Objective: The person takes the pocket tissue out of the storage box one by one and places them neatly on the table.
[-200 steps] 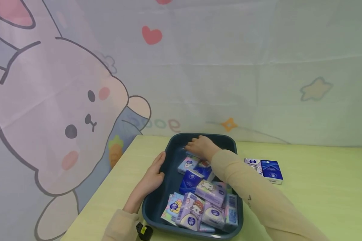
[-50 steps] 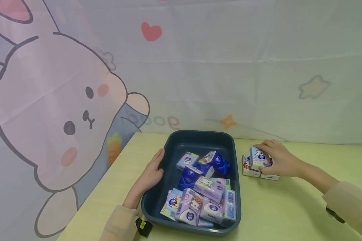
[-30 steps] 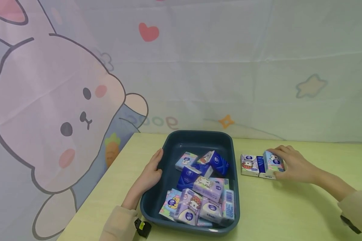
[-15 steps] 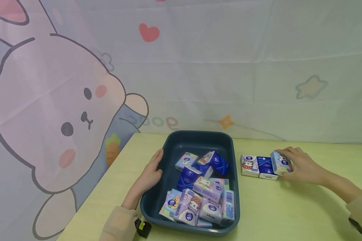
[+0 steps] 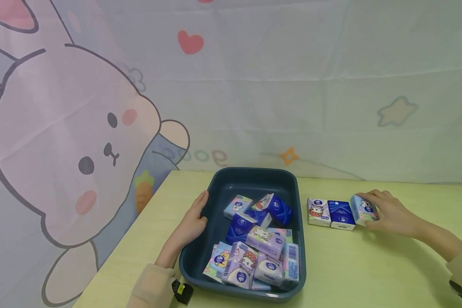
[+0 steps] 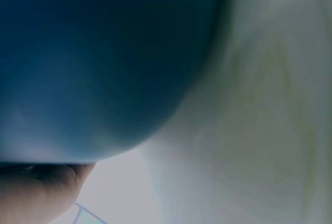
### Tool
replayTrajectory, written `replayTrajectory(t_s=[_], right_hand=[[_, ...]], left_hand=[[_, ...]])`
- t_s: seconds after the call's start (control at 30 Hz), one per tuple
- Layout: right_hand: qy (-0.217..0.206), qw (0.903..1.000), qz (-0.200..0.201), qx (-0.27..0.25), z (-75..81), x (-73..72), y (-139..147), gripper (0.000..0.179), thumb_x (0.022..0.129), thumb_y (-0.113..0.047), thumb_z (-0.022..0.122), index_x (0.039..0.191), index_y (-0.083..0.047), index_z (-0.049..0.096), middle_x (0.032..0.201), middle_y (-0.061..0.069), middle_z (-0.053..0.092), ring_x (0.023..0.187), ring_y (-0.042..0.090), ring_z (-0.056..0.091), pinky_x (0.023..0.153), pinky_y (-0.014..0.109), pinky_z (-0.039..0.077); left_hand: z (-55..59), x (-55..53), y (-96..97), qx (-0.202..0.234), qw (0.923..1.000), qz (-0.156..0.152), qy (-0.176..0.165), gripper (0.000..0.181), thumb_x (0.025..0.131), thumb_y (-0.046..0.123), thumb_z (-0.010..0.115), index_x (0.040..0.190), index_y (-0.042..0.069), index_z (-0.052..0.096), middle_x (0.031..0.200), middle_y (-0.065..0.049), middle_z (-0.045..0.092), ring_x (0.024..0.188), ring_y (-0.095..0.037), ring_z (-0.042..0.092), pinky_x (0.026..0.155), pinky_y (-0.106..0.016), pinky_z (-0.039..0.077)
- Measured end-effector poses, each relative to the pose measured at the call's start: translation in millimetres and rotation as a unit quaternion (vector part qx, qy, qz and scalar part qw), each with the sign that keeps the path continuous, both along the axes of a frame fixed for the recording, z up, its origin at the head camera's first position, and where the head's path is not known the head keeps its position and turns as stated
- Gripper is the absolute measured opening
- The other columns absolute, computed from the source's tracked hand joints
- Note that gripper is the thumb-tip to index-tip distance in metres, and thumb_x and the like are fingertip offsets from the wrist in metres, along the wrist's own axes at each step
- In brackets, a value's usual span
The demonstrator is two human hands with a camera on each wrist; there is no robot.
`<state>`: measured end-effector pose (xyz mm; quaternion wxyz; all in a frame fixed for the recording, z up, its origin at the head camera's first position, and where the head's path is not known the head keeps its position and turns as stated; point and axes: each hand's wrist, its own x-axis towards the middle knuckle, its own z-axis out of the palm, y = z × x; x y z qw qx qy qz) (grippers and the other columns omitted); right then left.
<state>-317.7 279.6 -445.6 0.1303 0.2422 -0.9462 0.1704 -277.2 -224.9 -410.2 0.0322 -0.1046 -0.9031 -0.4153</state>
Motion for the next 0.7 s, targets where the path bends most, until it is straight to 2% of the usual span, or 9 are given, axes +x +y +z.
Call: replayTrajectory(t_s=[0.13,0.37,0.7], right_hand=[[0.005,1.0,0.002,0.008,-2.2,-0.1,1.5,0.076,0.066,-0.025,0.078,0.132,0.001,0.051,0.118,0.019,0.058,0.097,0.027,0.049,0.076,0.041,0.038],[-0.003,0.9996,-0.001,0.029,-6.4,-0.6,0.9,0.076,0.066,-0.025,0.077,0.132,0.001,0.051,0.12,0.022,0.058,0.101,0.033,0.051,0.081,0.055,0.041],[0.005,0.9992,0.005,0.04,-9.2,-2.2,-2.8,0.075,0.066,-0.028,0.079,0.13,0.0,0.053,0.119,0.02,0.059,0.102,0.033,0.051,0.08,0.054,0.042]], left_hand=[[0.3,0.2,0.5,-0.002,1.0,0.001,0.0,0.068,0.088,-0.008,0.034,0.153,0.0,0.014,0.163,-0.015,0.009,0.15,-0.036,0.007,0.119,-0.056,0.01],[-1.2,-1.1,-0.4,-0.001,1.0,-0.001,0.002,0.07,0.087,-0.009,0.035,0.153,0.0,0.014,0.163,-0.015,0.008,0.15,-0.035,0.006,0.119,-0.055,0.01],[-2.8,-2.0,-1.2,-0.002,1.0,-0.003,0.005,0.07,0.087,-0.01,0.035,0.153,0.0,0.013,0.163,-0.015,0.008,0.15,-0.035,0.006,0.119,-0.055,0.011]])
